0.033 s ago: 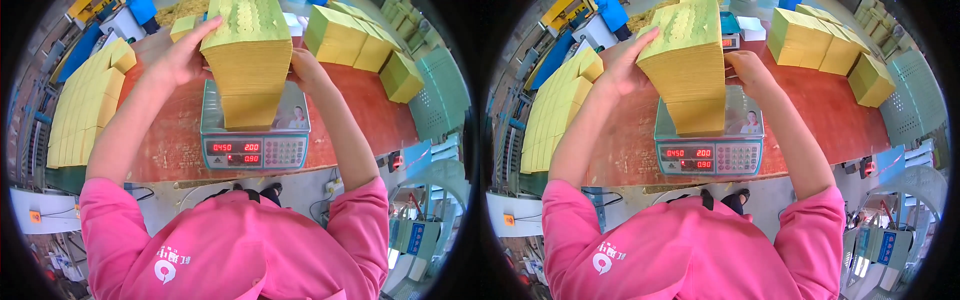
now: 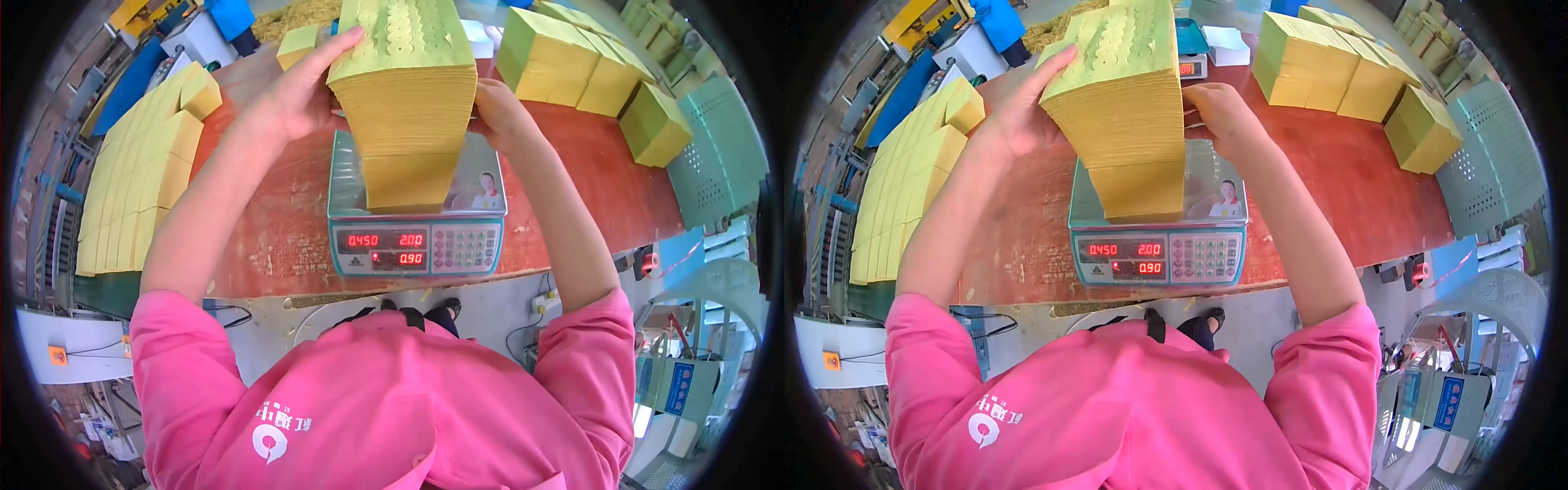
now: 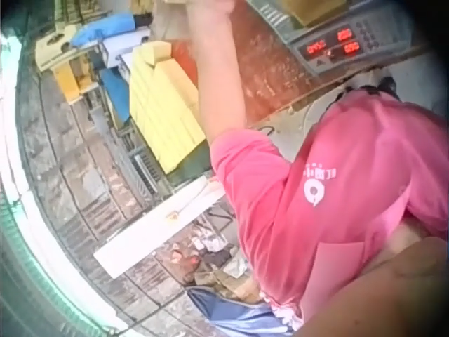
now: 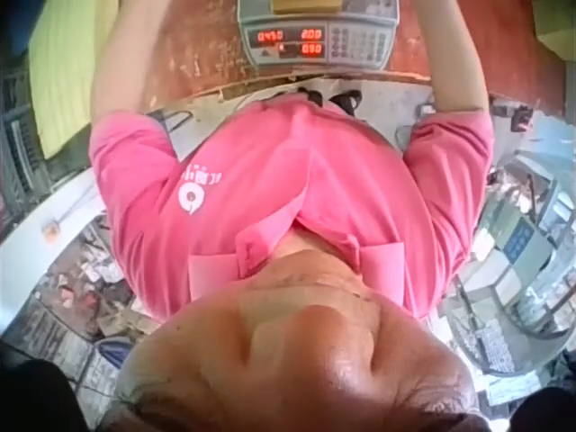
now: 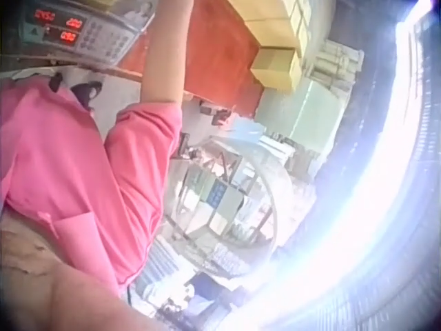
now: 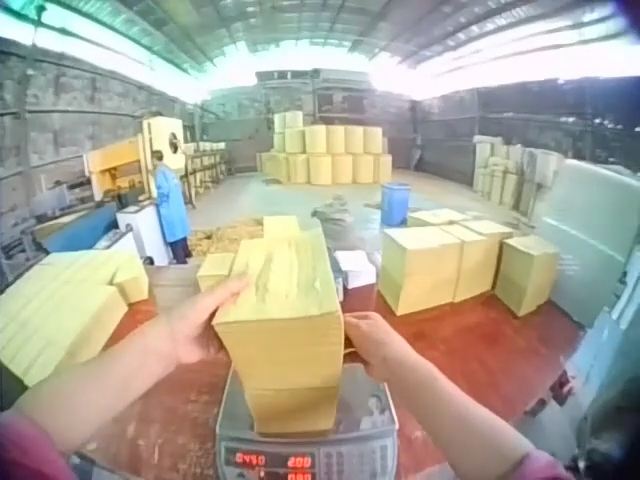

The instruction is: The recorder is weighing large stacks of yellow printed paper on a digital scale and sorting them into groups.

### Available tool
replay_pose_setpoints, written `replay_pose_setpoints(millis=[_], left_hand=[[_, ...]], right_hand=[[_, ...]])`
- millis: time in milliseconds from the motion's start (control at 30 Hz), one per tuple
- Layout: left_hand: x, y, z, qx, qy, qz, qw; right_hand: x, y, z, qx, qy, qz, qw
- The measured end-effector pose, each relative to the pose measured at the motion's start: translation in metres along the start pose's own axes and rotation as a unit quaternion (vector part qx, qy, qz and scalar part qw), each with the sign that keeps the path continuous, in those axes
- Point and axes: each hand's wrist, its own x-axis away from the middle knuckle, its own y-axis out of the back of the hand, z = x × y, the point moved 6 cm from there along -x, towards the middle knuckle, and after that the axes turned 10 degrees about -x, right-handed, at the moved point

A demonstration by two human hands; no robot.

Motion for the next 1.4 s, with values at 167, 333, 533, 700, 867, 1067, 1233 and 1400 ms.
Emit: replay_pose_setpoints(millis=[167, 333, 533, 700, 867, 1067, 1233, 1400], left_hand=[[0.003, 0.001, 0.006, -0.012, -0.005, -0.017, 1.0], [0.003, -0.003, 0.006, -0.038, -0.012, -0.019, 0.999], [-0.006, 0.014, 0.015, -0.072, -0.034, -0.07, 0.994], [-0.013, 0.017, 0.052, 0.05, -0.091, -0.147, 0.984], [-0.039, -0.009, 0.083, 0.114, -0.125, -0.129, 0.977], [-0.033, -0.015, 0.075, 0.136, -0.089, -0.134, 0.978], [-0.03, 0.021, 0.102, 0.15, -0.116, -0.187, 0.964], [0.066, 0.119, 0.186, -0.007, -0.127, -0.37, 0.92]], right_hand=[[0.004, 0.0, -0.004, 0.016, 0.003, -0.011, 1.0], [0.005, 0.0, -0.004, 0.029, 0.014, -0.021, 0.999], [-0.009, 0.016, -0.016, 0.109, 0.052, -0.021, 0.992], [-0.007, 0.022, -0.031, 0.04, 0.166, -0.071, 0.983], [-0.019, -0.013, -0.05, -0.152, 0.111, -0.105, 0.977], [-0.027, -0.015, -0.06, -0.179, 0.115, -0.082, 0.974], [-0.016, 0.014, -0.061, -0.105, 0.131, -0.118, 0.979], [0.065, 0.098, -0.048, 0.005, 0.281, -0.206, 0.937]])
